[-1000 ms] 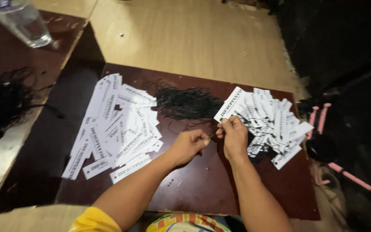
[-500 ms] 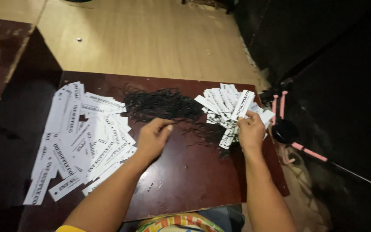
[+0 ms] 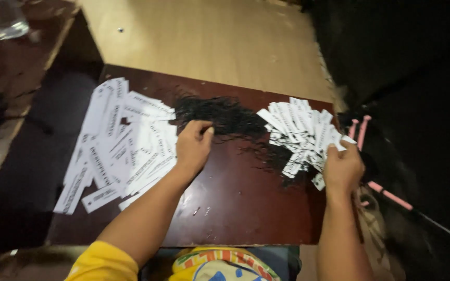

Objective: Attaching paper brand labels to black strings by hand for garment tagging.

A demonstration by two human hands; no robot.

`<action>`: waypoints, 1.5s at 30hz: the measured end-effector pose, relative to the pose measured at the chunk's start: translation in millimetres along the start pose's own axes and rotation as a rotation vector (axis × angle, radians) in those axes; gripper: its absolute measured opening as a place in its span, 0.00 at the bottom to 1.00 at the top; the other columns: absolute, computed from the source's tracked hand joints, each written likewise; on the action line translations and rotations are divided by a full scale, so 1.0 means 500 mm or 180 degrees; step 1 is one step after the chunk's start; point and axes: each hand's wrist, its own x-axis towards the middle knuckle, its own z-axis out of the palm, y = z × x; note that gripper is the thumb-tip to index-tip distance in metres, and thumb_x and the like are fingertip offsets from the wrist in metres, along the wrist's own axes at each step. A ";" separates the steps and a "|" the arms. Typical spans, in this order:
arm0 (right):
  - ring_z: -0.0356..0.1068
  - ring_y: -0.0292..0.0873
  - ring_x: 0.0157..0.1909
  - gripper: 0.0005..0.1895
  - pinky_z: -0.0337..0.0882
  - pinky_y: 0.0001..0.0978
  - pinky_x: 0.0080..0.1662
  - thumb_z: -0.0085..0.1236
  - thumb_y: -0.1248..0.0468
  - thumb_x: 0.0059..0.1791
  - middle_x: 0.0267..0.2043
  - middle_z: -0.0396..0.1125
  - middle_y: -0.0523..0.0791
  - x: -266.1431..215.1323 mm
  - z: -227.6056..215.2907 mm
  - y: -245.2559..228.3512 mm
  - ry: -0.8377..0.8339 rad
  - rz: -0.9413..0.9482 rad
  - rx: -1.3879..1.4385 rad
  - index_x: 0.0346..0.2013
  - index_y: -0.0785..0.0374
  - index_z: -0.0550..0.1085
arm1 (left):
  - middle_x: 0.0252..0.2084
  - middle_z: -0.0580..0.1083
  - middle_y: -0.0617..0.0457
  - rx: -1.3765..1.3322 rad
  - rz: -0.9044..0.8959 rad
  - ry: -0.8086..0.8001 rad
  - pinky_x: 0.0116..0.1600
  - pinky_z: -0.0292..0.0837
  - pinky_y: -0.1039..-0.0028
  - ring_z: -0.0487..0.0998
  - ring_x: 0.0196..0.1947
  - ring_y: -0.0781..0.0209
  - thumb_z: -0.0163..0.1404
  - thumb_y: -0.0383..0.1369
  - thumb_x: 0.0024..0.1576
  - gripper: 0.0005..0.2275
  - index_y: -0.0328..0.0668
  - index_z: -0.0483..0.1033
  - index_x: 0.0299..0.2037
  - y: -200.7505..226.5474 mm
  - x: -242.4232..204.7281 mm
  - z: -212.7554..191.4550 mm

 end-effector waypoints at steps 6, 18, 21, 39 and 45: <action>0.71 0.48 0.37 0.14 0.70 0.43 0.46 0.57 0.71 0.50 0.32 0.72 0.52 -0.052 -0.015 -0.225 -0.0695 -0.0404 0.1855 0.49 0.65 0.80 | 0.38 0.78 0.55 0.0036 0.0050 -0.0118 0.49 0.76 0.66 0.81 0.42 0.52 0.56 0.34 0.57 0.06 0.54 0.82 0.43 -0.004 -0.009 0.008; 0.75 0.51 0.39 0.10 0.76 0.44 0.42 0.63 0.57 0.48 0.37 0.67 0.41 -0.136 0.128 -0.232 -0.0854 -0.1596 0.0167 0.43 0.49 0.80 | 0.29 0.71 0.54 0.0890 0.1612 -0.0660 0.38 0.72 0.64 0.75 0.36 0.49 0.55 0.36 0.53 0.03 0.51 0.76 0.30 -0.032 -0.031 0.035; 0.74 0.52 0.39 0.11 0.76 0.47 0.43 0.63 0.53 0.47 0.37 0.66 0.41 -0.145 0.152 -0.223 -0.0954 -0.1572 0.0034 0.43 0.47 0.79 | 0.31 0.72 0.53 0.0853 0.1604 -0.0587 0.38 0.72 0.64 0.75 0.38 0.48 0.55 0.35 0.53 0.02 0.50 0.76 0.31 -0.035 -0.027 0.036; 0.74 0.52 0.49 0.11 0.75 0.50 0.50 0.54 0.49 0.52 0.42 0.67 0.42 -0.136 0.172 -0.218 -0.1530 -0.1044 -0.0204 0.44 0.48 0.74 | 0.35 0.74 0.54 0.0767 0.1181 -0.0726 0.39 0.71 0.64 0.76 0.42 0.49 0.55 0.37 0.54 0.04 0.51 0.79 0.36 -0.063 -0.035 0.052; 0.74 0.54 0.50 0.11 0.74 0.52 0.52 0.51 0.48 0.54 0.45 0.67 0.43 -0.132 0.176 -0.216 -0.1713 -0.0895 -0.0223 0.43 0.49 0.72 | 0.35 0.75 0.53 0.0788 0.1157 -0.0708 0.39 0.72 0.63 0.76 0.42 0.47 0.54 0.37 0.55 0.04 0.50 0.79 0.35 -0.067 -0.034 0.058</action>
